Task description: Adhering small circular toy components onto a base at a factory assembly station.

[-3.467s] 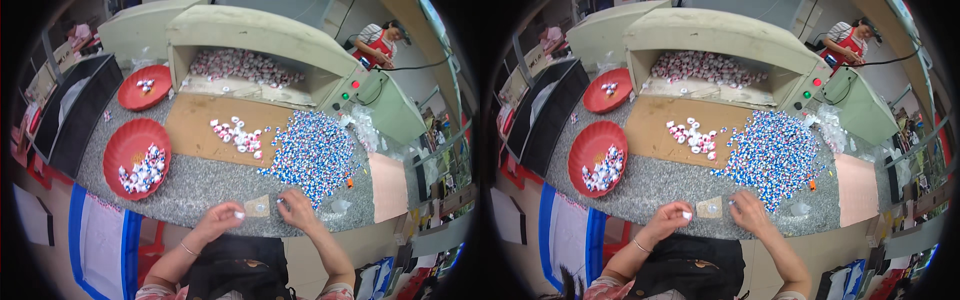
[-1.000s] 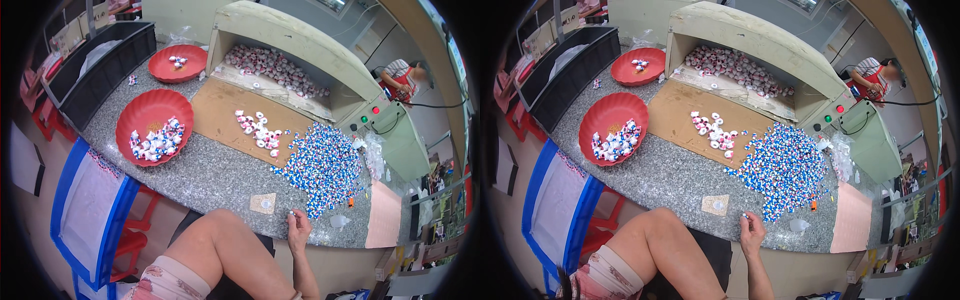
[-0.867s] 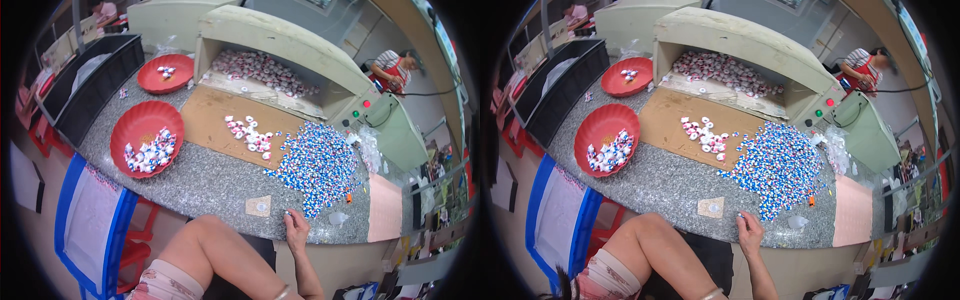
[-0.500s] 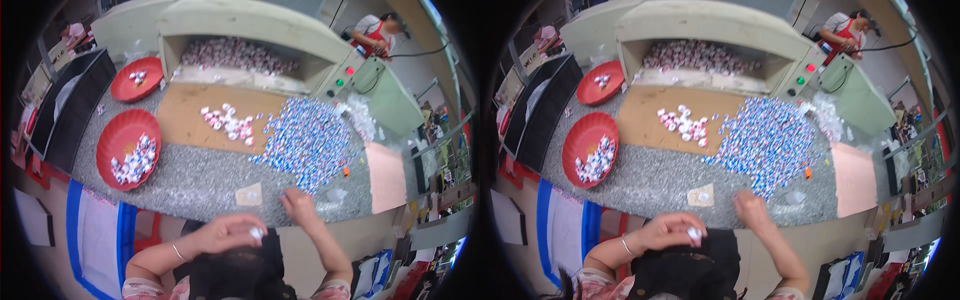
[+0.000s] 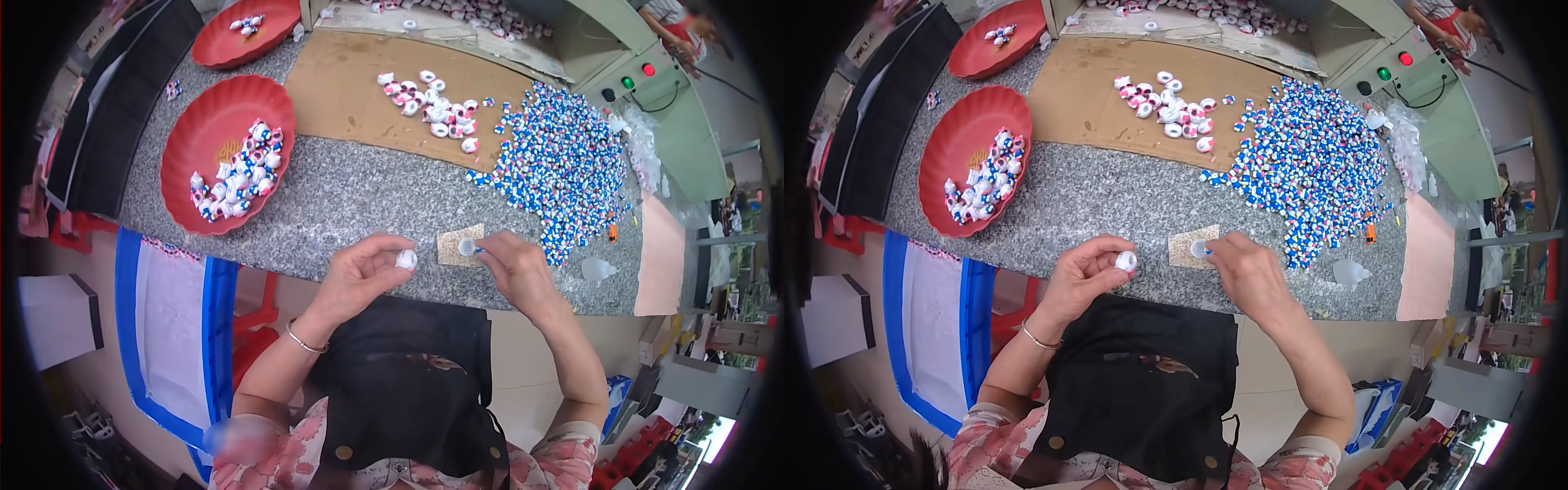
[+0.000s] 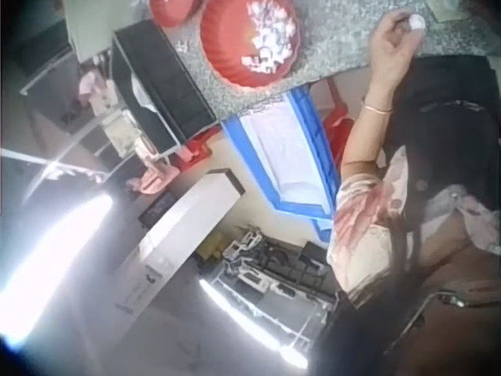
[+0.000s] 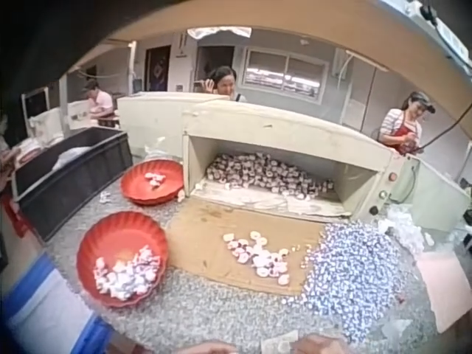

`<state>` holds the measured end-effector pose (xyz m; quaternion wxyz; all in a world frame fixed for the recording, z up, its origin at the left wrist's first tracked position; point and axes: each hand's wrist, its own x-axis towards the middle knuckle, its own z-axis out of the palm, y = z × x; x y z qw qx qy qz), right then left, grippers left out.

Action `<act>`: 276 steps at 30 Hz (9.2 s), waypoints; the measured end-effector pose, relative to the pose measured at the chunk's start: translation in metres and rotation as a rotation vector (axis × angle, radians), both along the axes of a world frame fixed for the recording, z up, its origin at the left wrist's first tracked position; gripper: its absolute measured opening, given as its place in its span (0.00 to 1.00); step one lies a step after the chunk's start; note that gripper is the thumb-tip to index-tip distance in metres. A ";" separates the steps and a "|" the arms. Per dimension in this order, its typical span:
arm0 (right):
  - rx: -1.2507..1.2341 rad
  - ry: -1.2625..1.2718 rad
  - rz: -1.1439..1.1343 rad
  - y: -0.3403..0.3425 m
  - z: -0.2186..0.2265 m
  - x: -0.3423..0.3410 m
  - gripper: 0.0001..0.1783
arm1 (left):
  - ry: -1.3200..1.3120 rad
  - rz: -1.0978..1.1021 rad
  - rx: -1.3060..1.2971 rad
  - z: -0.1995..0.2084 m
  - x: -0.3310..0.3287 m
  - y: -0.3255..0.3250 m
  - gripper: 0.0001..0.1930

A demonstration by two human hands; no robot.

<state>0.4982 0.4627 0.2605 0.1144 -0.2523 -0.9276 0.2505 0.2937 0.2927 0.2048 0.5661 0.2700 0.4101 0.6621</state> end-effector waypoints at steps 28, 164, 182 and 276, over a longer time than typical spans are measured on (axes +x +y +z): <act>-1.011 0.248 -0.367 -0.017 -0.003 0.003 0.09 | 0.866 0.188 0.215 -0.002 0.038 0.039 0.17; -1.014 0.323 -0.399 -0.017 -0.004 0.005 0.07 | 0.820 0.134 0.180 -0.005 0.047 0.046 0.18; -0.553 0.234 -0.119 -0.032 0.002 0.008 0.07 | 0.092 -0.403 -0.021 0.003 0.023 0.045 0.17; -0.039 -0.021 -0.038 -0.001 0.005 0.007 0.10 | -0.220 -0.138 0.034 -0.020 0.012 0.017 0.18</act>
